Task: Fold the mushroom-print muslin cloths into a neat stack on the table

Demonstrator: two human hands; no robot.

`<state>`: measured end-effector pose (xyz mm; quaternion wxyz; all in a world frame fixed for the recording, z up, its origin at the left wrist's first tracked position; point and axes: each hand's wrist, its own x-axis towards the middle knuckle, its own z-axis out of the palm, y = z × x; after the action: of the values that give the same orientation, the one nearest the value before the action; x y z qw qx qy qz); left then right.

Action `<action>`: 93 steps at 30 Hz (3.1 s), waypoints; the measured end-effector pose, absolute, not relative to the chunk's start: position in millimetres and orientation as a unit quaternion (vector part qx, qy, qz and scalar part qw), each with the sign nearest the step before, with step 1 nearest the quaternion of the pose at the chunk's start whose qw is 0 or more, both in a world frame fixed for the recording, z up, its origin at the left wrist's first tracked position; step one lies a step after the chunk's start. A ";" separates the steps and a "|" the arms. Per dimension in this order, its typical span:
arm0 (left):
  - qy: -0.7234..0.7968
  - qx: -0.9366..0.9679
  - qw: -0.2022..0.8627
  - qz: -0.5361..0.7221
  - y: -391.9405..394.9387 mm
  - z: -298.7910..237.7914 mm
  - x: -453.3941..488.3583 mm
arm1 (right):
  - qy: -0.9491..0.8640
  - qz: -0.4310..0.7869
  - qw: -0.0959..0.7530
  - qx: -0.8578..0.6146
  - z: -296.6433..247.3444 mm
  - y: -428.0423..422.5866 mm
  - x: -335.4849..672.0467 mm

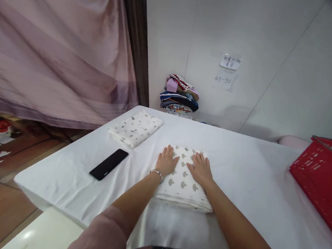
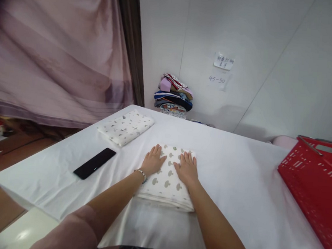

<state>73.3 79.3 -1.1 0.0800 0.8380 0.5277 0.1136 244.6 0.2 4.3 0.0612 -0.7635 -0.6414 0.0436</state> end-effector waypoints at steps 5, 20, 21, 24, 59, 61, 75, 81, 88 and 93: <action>0.532 0.829 0.107 0.133 80.5 1.2 73.2 | -0.646 0.047 0.084 -0.757 4.5 -0.4 246.0; 0.531 0.823 0.151 0.134 79.3 15.3 76.8 | -0.709 0.043 0.121 -0.693 12.5 -72.9 203.3; 0.531 0.821 0.163 0.132 80.8 18.0 77.1 | -0.708 0.052 0.127 -0.693 12.5 -75.1 203.9; 0.531 0.809 0.222 0.117 80.4 27.4 73.0 | -0.699 0.096 0.186 -0.684 13.7 -80.0 215.1; 0.232 0.946 0.048 0.222 -39.4 23.2 -13.6 | -0.786 -0.048 0.242 -0.567 13.6 -133.4 207.4; 0.224 0.949 0.048 0.216 -40.4 18.1 -16.1 | -0.786 -0.043 0.244 -0.566 12.2 -134.3 207.8; 0.205 0.951 0.052 0.227 -37.1 11.9 -17.7 | -0.795 -0.035 0.246 -0.553 6.1 -133.9 209.6; 0.206 0.950 0.043 0.232 -39.9 10.5 -17.4 | -0.788 -0.034 0.271 -0.551 5.1 -137.2 207.0; 0.245 0.927 0.113 0.259 -40.7 24.6 -9.8 | -0.786 -0.054 0.252 -0.562 -2.4 -139.5 203.2; 0.272 0.910 0.111 0.292 -37.8 26.4 15.0 | -0.786 -0.060 0.249 -0.563 -4.1 -140.4 200.5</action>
<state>15.0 -37.8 26.4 0.1109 0.9103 0.2719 0.2917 200.5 -140.4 -4.1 0.2490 -0.5626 -0.7860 -0.0601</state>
